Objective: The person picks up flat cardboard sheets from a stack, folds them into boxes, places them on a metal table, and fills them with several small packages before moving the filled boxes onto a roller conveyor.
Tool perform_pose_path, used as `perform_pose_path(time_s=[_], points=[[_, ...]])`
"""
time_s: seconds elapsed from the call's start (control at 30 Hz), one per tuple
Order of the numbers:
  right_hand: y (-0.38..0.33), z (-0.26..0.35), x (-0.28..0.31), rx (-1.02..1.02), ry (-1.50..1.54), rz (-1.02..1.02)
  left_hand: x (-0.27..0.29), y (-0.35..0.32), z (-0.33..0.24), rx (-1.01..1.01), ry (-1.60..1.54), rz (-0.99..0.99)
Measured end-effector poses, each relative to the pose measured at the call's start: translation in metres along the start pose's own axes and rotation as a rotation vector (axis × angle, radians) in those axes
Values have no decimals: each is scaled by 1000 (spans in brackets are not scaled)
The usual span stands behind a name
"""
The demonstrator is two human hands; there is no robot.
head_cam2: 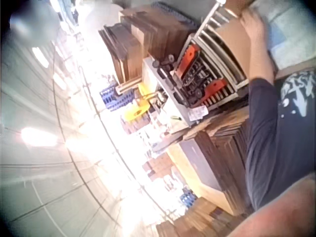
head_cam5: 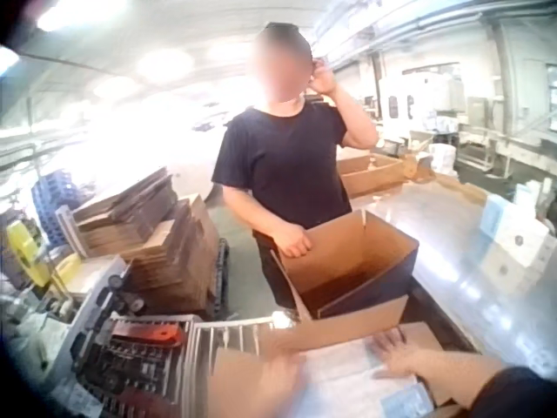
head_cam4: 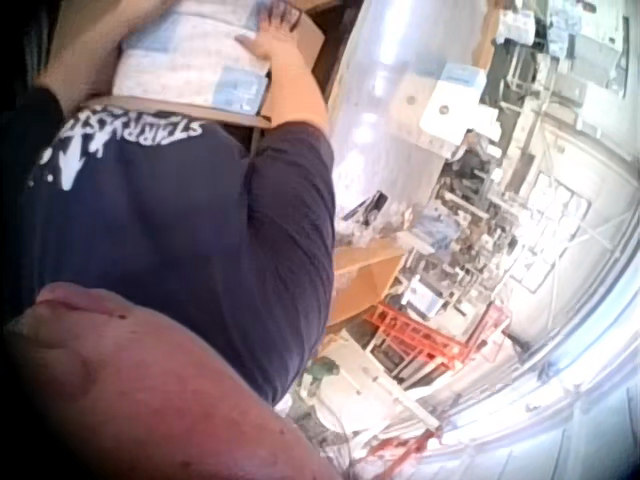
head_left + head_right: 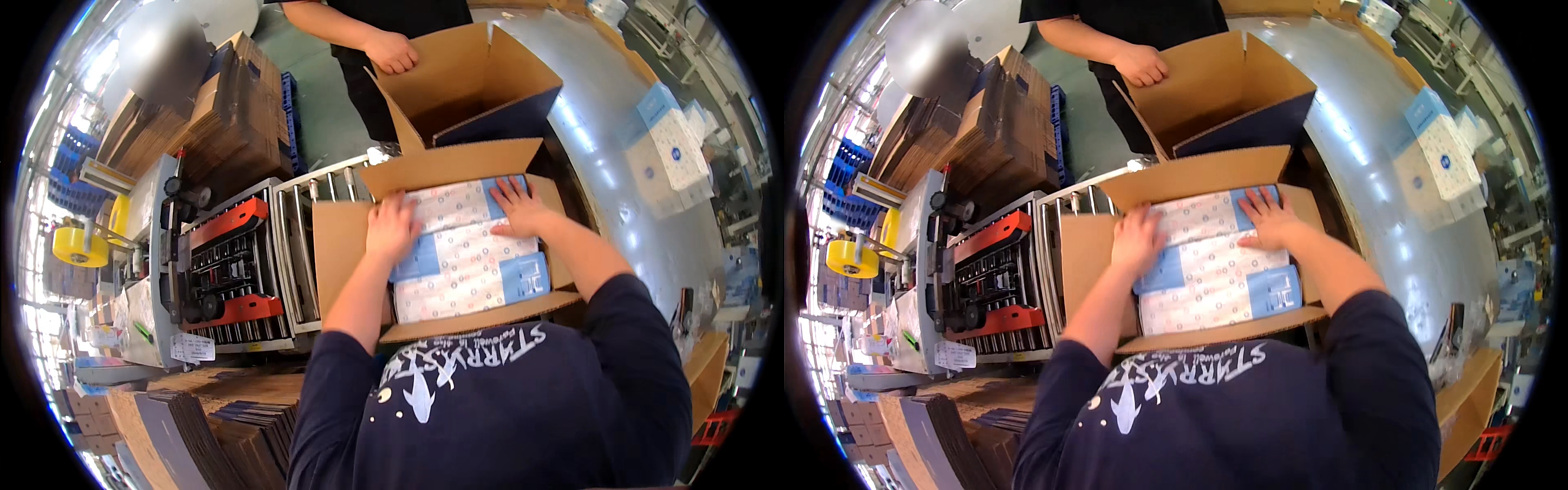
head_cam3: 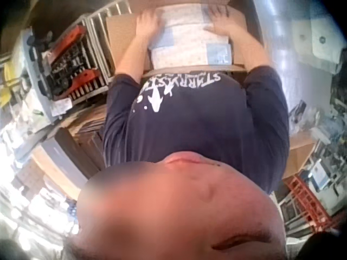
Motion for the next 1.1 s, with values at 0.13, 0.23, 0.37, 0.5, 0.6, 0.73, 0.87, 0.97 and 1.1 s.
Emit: perform_pose_path(time_s=[0.13, 0.23, 0.37, 0.5, 0.6, 0.73, 0.87, 0.97, 1.1], points=[[-15, -21, -1, -28, 239, -81, 22, -58, 38, 147, 144, 27], [-34, -122, -73, -254, 791, -407, 52, -122, 140, 904, -90, 43], [-53, -149, -125, -579, 1630, -180, 76, -88, 75, 486, -1238, 158], [-53, -154, -52, -265, 1358, -374, 31, -53, -28, -69, -103, 756], [-59, -104, 22, 194, 1190, -182, 35, -54, -24, -25, -256, 862], [-45, -11, 10, 555, 344, -141, 51, -110, -69, -354, -501, 1076], [-18, -4, 24, 445, 372, 225, 86, -73, -80, -69, -441, 1028], [-13, 3, 95, 696, 458, -186, 59, -41, -32, 241, 121, 501], [36, -36, 131, 429, 415, -992, 27, -61, -27, 480, -67, 259]])
Point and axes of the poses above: each hand's wrist, its own y-axis towards the middle knuckle, its own x-axis out of the back of the hand, z = x × y, the point moved 5 cm from there along y, towards the middle knuckle, and after that the axes turned 5 degrees about y, right-handed, at the moved point
